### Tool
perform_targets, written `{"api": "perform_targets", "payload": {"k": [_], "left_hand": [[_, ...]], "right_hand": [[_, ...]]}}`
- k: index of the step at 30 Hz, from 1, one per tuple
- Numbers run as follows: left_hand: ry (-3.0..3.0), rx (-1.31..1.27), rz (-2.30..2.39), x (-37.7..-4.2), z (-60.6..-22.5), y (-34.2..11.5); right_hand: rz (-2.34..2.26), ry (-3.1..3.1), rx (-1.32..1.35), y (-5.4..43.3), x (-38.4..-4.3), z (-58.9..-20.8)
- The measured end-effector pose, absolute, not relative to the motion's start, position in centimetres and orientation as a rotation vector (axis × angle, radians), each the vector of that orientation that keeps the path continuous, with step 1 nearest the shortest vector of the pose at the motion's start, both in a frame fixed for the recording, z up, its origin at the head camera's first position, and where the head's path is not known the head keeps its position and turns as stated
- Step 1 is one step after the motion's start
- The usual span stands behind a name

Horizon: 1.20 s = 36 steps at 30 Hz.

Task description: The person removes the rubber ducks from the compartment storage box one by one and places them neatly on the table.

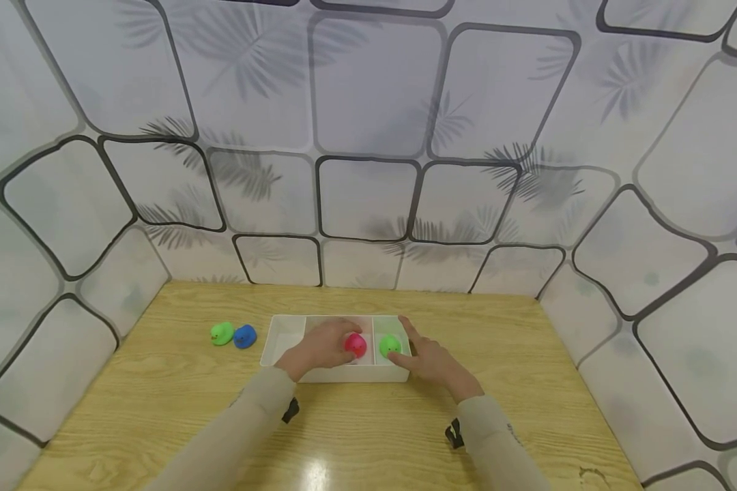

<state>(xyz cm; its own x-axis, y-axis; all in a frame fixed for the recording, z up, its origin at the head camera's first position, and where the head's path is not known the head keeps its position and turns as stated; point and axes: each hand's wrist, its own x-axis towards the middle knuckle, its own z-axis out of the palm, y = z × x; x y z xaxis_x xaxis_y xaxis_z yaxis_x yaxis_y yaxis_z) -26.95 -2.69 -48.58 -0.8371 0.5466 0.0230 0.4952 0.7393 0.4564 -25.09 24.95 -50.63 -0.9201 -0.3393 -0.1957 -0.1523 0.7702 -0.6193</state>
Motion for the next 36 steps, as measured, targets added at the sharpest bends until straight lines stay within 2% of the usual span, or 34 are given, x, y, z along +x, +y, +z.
{"api": "perform_targets", "payload": {"k": [13,36], "left_hand": [[2.838,0.797,0.579,-26.91,-48.12,-1.83],[2.716,0.833,0.807,-26.87,-48.53,-1.88]], "right_hand": [[-0.908,2.658,-0.392,25.03,-25.08,-50.74],[-0.913,2.664,-0.410,25.15,-25.16,-50.80]]}}
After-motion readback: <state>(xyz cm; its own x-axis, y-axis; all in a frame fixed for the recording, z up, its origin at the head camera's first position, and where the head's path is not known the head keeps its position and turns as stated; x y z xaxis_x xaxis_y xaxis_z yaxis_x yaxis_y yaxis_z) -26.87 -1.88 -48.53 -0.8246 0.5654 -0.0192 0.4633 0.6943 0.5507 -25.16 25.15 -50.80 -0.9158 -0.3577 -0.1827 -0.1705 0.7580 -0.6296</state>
